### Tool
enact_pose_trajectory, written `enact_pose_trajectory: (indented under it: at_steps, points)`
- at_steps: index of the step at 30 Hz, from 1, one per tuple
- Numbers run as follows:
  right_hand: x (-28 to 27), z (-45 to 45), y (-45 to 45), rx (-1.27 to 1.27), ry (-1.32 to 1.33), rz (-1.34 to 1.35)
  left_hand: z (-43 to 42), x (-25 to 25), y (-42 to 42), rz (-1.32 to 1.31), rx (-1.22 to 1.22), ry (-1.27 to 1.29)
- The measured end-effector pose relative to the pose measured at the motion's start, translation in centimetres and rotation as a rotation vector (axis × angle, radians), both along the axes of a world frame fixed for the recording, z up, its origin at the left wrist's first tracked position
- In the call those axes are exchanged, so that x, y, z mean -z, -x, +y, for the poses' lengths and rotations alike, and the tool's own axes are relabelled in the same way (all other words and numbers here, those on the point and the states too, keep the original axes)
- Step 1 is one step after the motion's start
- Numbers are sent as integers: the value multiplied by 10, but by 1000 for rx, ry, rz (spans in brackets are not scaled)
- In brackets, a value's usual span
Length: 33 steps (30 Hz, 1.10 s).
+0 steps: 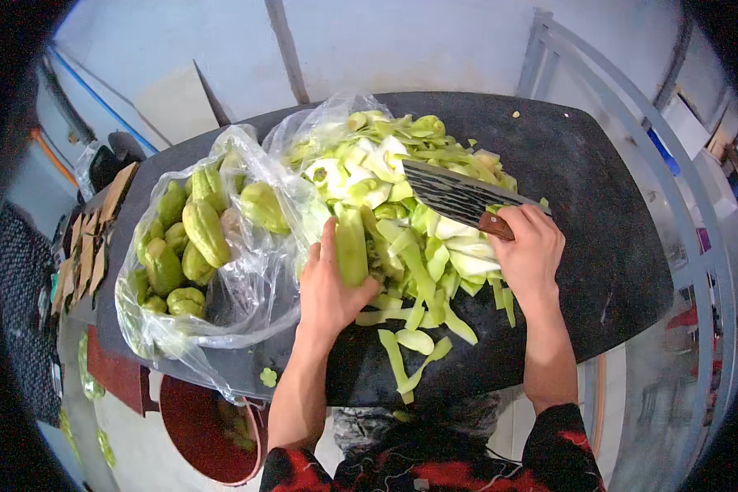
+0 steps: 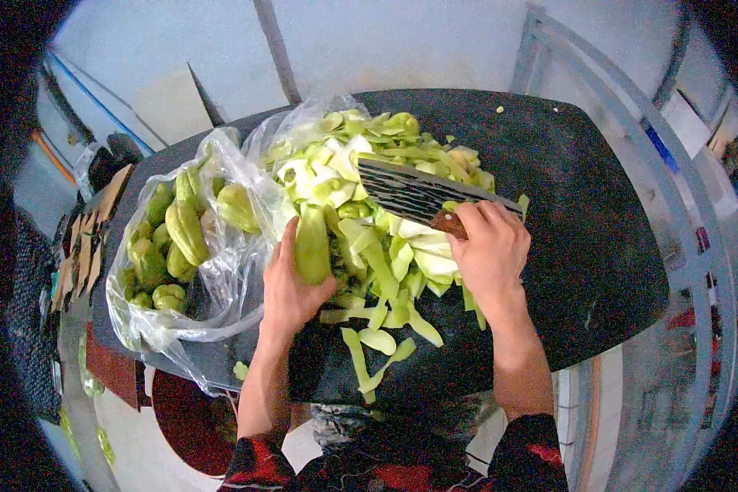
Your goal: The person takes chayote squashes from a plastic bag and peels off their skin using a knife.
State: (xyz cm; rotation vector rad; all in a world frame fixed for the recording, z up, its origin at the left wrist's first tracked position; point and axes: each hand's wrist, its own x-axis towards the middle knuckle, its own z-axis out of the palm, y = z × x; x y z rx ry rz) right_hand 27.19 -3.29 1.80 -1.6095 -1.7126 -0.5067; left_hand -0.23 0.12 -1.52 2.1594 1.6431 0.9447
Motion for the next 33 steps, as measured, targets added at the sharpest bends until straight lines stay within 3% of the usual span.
enact_pose_trajectory:
  at_steps: [4, 7, 8, 11, 15, 19, 25, 27, 31, 33]
  points:
    - [5, 4, 1, -34, -10, 95, 8, 4, 10, -226, -31, 34]
    - [5, 1, 4, -46, -9, 159, 8, -4, 11, -222, -54, 162]
    - [5, 0, 4, -51, 17, 181, 11, 7, 12, -98, -19, 28]
    - [5, 0, 5, -56, 37, 197, 2, 2, 6, 79, -67, -28]
    - [7, 1, 3, -54, 52, 228, -17, -11, -12, 326, -141, 76]
    - [9, 4, 3, -54, 97, 229, -13, -9, -9, 260, -82, 117]
    - [10, 6, 3, -63, 106, 251, 5, 8, 11, -130, 237, -24]
    - [10, 6, 3, -60, 110, 246, 4, 7, 11, -306, 111, 78]
    - [13, 3, 4, -62, 127, 253, 3, -2, 8, -244, -132, 186]
    - [10, 5, 4, -61, 121, 239, 1, -1, 3, -250, -162, 9]
